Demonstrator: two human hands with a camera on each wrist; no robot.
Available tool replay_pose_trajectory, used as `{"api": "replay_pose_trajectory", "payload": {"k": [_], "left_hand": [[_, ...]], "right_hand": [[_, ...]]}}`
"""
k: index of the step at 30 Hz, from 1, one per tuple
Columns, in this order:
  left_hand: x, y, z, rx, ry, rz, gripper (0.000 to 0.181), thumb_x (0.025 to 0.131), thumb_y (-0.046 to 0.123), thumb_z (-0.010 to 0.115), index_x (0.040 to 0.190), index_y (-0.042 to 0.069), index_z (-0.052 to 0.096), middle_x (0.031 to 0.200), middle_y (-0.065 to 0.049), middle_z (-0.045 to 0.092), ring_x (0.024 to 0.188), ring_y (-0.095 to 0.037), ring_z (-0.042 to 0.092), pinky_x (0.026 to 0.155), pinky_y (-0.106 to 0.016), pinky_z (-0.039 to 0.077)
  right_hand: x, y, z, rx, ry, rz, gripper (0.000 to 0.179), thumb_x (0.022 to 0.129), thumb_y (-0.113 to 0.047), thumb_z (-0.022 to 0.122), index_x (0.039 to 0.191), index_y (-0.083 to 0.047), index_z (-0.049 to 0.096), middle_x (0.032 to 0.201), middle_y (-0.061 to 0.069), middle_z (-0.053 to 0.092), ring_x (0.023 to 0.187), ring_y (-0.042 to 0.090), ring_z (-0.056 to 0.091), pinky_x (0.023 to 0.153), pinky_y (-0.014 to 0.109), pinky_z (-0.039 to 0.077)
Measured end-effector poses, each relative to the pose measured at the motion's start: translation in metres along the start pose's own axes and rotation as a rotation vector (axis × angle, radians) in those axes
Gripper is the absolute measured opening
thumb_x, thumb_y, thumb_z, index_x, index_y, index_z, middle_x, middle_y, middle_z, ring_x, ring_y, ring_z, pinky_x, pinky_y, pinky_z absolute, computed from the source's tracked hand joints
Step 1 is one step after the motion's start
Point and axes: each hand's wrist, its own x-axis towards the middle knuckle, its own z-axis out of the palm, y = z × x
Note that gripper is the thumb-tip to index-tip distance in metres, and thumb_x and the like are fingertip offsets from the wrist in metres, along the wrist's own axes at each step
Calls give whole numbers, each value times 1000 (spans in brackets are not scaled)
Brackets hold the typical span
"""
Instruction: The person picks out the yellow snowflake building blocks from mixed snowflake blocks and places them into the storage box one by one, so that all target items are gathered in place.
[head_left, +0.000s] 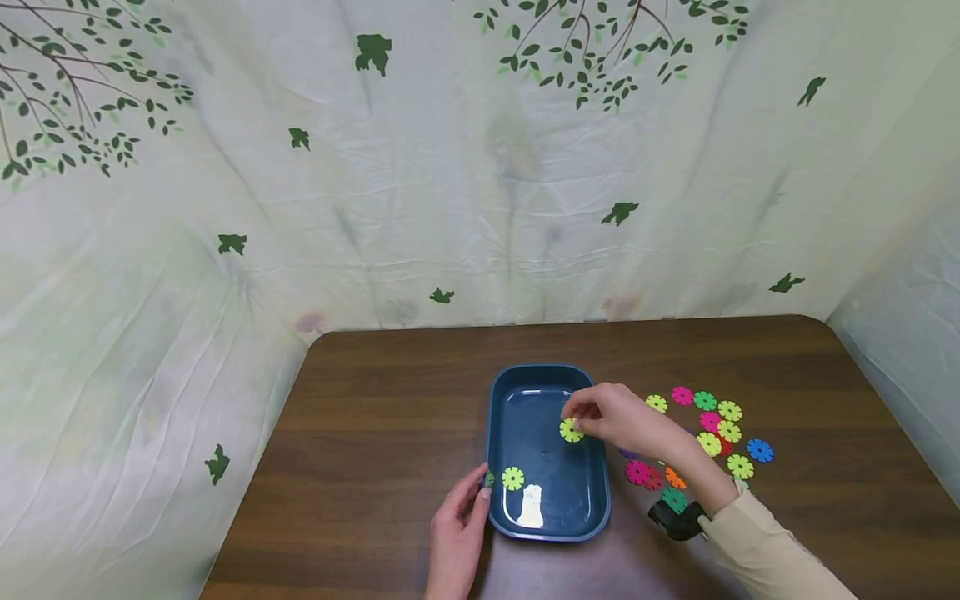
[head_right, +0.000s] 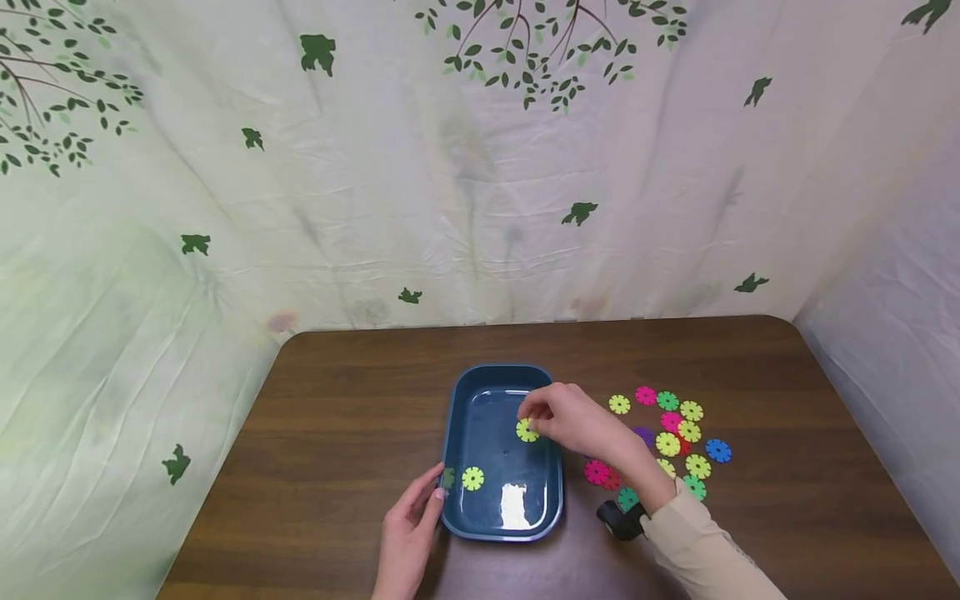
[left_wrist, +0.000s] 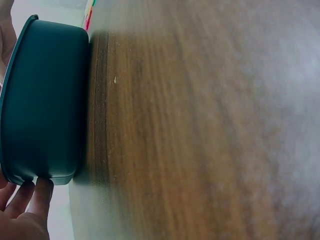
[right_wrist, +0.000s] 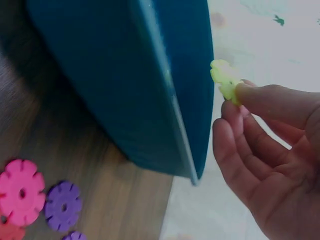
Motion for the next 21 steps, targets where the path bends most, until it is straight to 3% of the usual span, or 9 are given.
{"api": "replay_pose_trajectory", "payload": {"k": [10, 21], "left_hand": [[-2, 1, -3, -58, -9, 47, 32, 96, 12, 65, 127, 18, 67, 129, -4, 63, 115, -23, 60, 93, -34, 53], [-2, 2, -2, -37, -7, 23, 33, 96, 10, 64, 127, 18, 67, 130, -5, 62, 116, -24, 60, 92, -34, 53]], "right_hand": [[17, -10, 8, -11, -71, 20, 15, 88, -1, 70, 98, -13, 74, 85, -5, 66, 75, 15, 59, 68, 27, 57], [32, -20, 17, -30, -136, 14, 12, 90, 0, 67, 97, -7, 73, 85, -2, 65, 75, 16, 57, 69, 29, 55]]}}
